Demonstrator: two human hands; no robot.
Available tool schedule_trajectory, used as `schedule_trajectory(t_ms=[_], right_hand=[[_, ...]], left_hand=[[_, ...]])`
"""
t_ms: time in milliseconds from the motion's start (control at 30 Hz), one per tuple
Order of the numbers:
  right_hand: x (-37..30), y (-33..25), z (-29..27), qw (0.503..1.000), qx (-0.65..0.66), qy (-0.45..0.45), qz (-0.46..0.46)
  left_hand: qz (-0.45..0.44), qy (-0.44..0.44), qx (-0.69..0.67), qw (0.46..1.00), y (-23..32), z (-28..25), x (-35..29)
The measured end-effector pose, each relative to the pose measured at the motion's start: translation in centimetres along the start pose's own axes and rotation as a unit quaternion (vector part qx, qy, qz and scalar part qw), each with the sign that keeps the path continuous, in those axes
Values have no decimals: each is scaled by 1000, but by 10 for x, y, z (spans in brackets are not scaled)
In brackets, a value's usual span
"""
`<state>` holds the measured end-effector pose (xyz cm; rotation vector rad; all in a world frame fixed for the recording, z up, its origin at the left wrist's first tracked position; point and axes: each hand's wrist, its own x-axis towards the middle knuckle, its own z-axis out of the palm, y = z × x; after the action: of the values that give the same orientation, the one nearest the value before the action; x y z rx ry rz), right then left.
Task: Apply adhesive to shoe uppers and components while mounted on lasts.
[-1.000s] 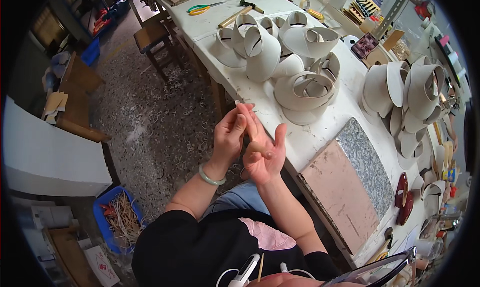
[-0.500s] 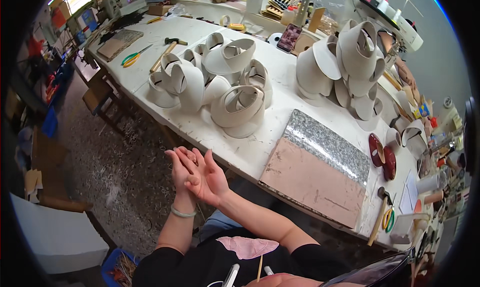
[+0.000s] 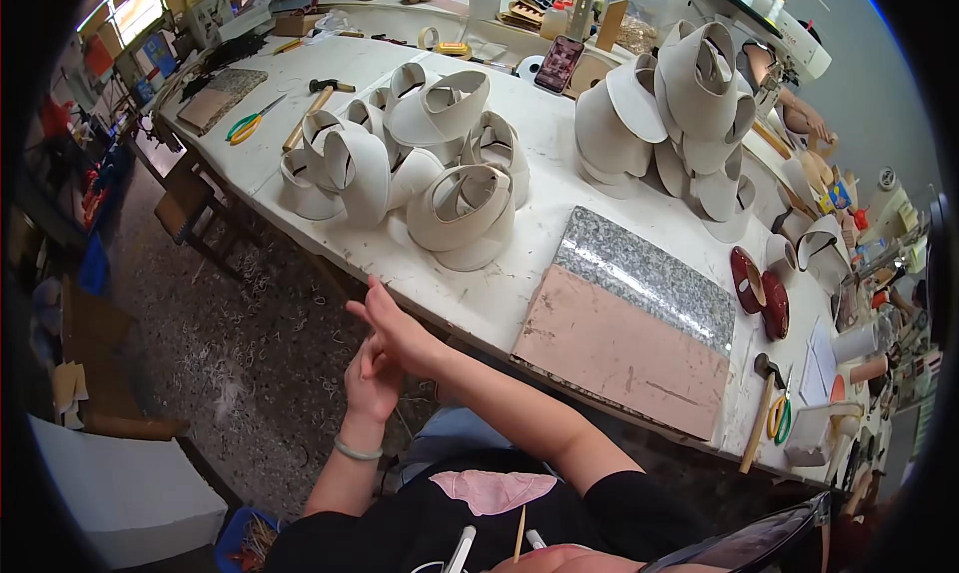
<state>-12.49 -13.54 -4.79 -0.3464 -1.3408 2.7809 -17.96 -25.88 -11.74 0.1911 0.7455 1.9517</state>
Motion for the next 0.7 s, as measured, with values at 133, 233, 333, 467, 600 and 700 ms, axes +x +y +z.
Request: schedule_trajectory(t_ms=[133, 233, 333, 467, 600, 700], right_hand=[[9, 25, -11, 939, -336, -10, -71], [7, 35, -18, 937, -344, -22, -49], [3, 37, -19, 976, -215, -19, 10], [-4, 40, -18, 996, -62, 7, 71], [-9, 38, -21, 972, -177, 93, -122], [-10, 50, 8, 756, -553, -109, -332]], left_hand=[[-59, 153, 199, 966, 14, -14, -8], [-94, 94, 352, 927, 26, -26, -21], [-149, 34, 262, 953, 38, -23, -33], [-164, -19, 163, 973, 44, -25, -45], [-103, 94, 31, 990, 48, -47, -47], [-53, 15, -33, 998, 29, -85, -42]])
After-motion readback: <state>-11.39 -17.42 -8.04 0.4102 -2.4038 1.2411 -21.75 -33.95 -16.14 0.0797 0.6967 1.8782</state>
